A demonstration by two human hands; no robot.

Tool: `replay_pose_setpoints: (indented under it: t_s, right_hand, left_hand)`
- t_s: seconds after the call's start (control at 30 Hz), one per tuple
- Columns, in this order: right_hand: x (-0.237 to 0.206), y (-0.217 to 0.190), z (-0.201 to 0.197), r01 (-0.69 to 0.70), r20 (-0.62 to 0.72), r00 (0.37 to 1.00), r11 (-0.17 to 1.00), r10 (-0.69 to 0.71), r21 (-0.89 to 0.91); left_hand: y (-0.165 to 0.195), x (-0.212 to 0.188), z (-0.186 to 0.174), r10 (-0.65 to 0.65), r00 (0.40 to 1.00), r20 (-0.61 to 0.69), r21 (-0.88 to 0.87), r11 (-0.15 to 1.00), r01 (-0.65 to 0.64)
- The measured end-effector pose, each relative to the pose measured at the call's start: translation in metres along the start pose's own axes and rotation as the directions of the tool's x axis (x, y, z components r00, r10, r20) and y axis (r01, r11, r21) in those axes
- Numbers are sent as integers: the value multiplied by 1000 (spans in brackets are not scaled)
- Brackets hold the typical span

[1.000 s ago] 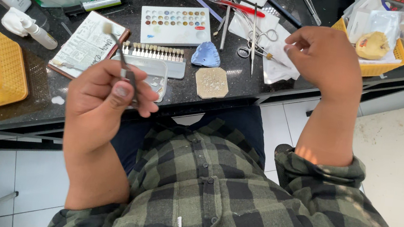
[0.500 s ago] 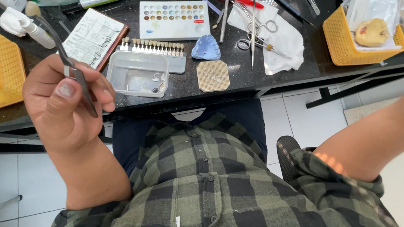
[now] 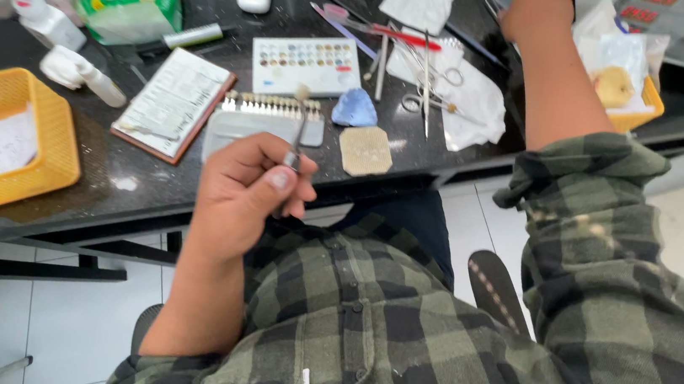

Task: The person paints a small tooth-shaped object using a fine brush and a color palette, repeatedly dipping the brush to apply different shades. They then handle a small container and use tweezers to pick up a tiny piece, while another person hands over a tube of firing paste.

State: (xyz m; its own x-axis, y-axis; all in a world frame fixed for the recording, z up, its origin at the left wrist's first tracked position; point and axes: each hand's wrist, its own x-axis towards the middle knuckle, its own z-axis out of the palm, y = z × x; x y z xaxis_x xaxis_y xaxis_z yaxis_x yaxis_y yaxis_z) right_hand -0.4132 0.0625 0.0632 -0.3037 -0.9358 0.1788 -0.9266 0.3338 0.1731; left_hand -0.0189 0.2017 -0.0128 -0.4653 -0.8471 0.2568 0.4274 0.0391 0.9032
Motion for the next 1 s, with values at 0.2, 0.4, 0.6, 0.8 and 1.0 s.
replay_pose_setpoints:
  t_s: [0.2,0.4,0.6,0.8,1.0]
  right_hand:
    - [27,-19,0,-54,57,997,998,52,38]
    - [-46,-8,-57,146,-159,986,654,-39,742]
    - [-210,-19,-59,392,-407,878,-109,-253,914]
    - [-257,-39,-49,346,-447,861,-363,-242,865]
    - [-249,-56,-43,377,-463,837,-305,-292,874]
  left_hand:
    - [7,15,10,-36,997,67,-14,999,37]
    - [16,9,16,53,995,83,76,995,-59]
    - [16,-15,15,177,981,85,170,967,-189]
    - [9,-32,26,133,964,232,-140,985,-103]
    - [-4,-20,38,147,931,334,-575,815,77]
